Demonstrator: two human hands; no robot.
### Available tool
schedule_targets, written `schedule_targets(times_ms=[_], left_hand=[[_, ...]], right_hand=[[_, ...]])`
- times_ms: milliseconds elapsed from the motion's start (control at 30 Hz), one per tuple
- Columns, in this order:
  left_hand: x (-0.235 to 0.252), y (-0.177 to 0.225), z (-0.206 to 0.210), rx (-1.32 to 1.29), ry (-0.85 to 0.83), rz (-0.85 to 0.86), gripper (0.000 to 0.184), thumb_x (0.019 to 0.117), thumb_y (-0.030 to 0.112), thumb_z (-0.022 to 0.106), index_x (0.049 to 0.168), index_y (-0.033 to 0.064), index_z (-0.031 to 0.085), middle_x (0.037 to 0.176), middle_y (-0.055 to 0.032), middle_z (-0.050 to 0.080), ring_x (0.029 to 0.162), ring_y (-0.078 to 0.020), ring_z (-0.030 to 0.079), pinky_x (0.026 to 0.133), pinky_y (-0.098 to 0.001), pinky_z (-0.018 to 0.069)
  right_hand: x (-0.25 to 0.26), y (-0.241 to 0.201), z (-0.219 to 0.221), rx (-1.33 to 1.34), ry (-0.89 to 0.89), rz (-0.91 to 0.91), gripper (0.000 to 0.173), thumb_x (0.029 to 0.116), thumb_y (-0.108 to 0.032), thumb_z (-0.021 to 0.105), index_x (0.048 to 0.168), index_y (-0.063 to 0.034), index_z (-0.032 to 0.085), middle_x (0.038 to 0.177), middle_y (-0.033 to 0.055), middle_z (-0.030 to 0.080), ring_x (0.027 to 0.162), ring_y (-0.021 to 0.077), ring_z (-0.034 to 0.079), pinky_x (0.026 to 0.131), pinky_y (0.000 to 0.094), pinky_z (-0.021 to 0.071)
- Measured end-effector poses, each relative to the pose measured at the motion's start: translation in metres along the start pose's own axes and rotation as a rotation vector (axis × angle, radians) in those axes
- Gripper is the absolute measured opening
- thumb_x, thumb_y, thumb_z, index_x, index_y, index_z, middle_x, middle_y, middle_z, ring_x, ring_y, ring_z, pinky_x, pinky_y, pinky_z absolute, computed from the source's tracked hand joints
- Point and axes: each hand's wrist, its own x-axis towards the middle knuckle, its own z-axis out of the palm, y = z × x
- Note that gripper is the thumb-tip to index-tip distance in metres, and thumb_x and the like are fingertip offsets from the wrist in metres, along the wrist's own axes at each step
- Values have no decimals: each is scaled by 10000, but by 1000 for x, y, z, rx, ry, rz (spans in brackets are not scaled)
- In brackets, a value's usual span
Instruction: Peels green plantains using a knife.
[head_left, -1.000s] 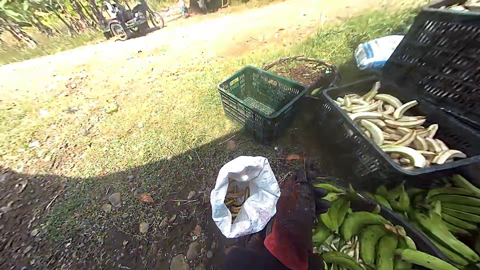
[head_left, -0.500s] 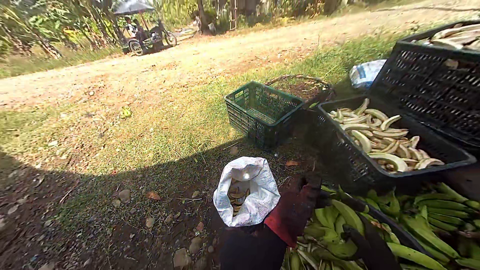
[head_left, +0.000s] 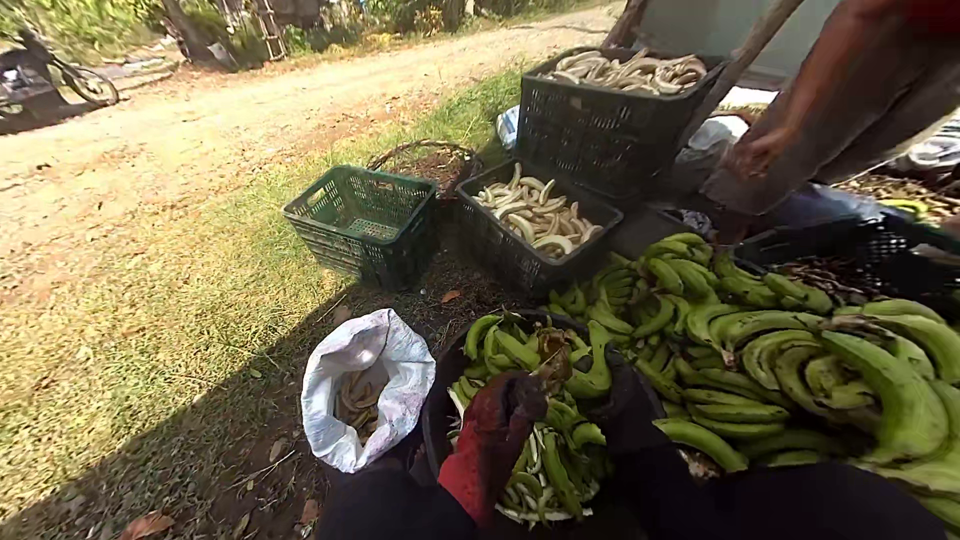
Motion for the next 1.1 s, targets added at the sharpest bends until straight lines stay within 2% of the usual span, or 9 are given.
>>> schedule_targets(times_ms=[100, 167, 400, 567, 633, 767, 867, 967, 1100], left_hand=[[2, -3, 15, 187, -179, -88, 444, 1007, 476, 583, 1293, 148, 673, 1172, -35, 722, 1088, -136, 683, 1001, -420, 557], [6, -3, 24, 231, -262, -116, 435, 1001, 520, 572, 1250, 182, 687, 1137, -8, 723, 1074, -124, 681, 993, -423, 558], [17, 5, 38, 275, -343, -58, 493, 998, 578, 540, 1214, 165, 701, 1128, -15, 723, 1084, -141, 678, 993, -422, 550], [21, 5, 46, 284, -387, -21, 471, 986, 558, 569, 1161, 144, 708, 1075, -32, 726, 1042, -157, 688, 965, -421, 558], [22, -1, 47, 295, -404, -34, 496, 986, 566, 560, 1191, 139, 706, 1122, -43, 725, 1085, -167, 681, 998, -429, 543], [30, -26, 45, 309, -459, -276, 495, 1029, 537, 484, 1296, 161, 665, 1181, -71, 716, 1103, -215, 686, 998, -510, 536], [25, -39, 48, 185, -512, -396, 524, 1044, 610, 394, 1308, 220, 624, 1001, -29, 725, 874, -174, 724, 810, -465, 620], [24, -27, 45, -9, -570, -393, 514, 1050, 620, 377, 1405, 299, 563, 946, -11, 717, 780, -168, 714, 726, -430, 629], [25, -6, 40, 2, -668, -264, 478, 1063, 574, 404, 1427, 315, 572, 1097, -2, 719, 879, -148, 716, 804, -429, 619]], right_hand=[[9, -4, -7, 33, 18, -40, 397, 1103, -404, 368, 1023, -97, 606, 696, 30, 640, 573, 123, 636, 526, 323, 579], [8, -7, -11, 48, 47, -52, 374, 1100, -385, 376, 1040, -99, 610, 721, 28, 647, 596, 117, 641, 533, 318, 579], [10, -8, -31, 126, 66, -47, 323, 1103, -351, 372, 1080, -108, 584, 707, 18, 623, 581, 101, 626, 521, 277, 563], [11, -6, -44, 119, 50, -22, 313, 1105, -343, 375, 1069, -97, 567, 726, 38, 623, 609, 126, 635, 568, 307, 581], [5, -4, -45, 129, 67, 10, 329, 1100, -345, 383, 1018, -95, 580, 704, 41, 630, 584, 134, 634, 536, 317, 576], [2, -1, -60, 220, -87, 94, 413, 1097, -405, 340, 1116, -85, 600, 688, 43, 629, 518, 136, 636, 460, 309, 576], [9, -17, -61, 109, -24, 77, 410, 1105, -428, 339, 1149, -82, 553, 719, 81, 632, 560, 168, 650, 502, 312, 587], [19, -29, -70, -3, -74, 125, 449, 1105, -426, 323, 1226, -55, 545, 835, 132, 664, 630, 212, 668, 534, 352, 592], [22, -38, -72, -180, -156, 150, 448, 1108, -389, 359, 1260, -28, 577, 911, 134, 680, 695, 199, 677, 580, 342, 600]])
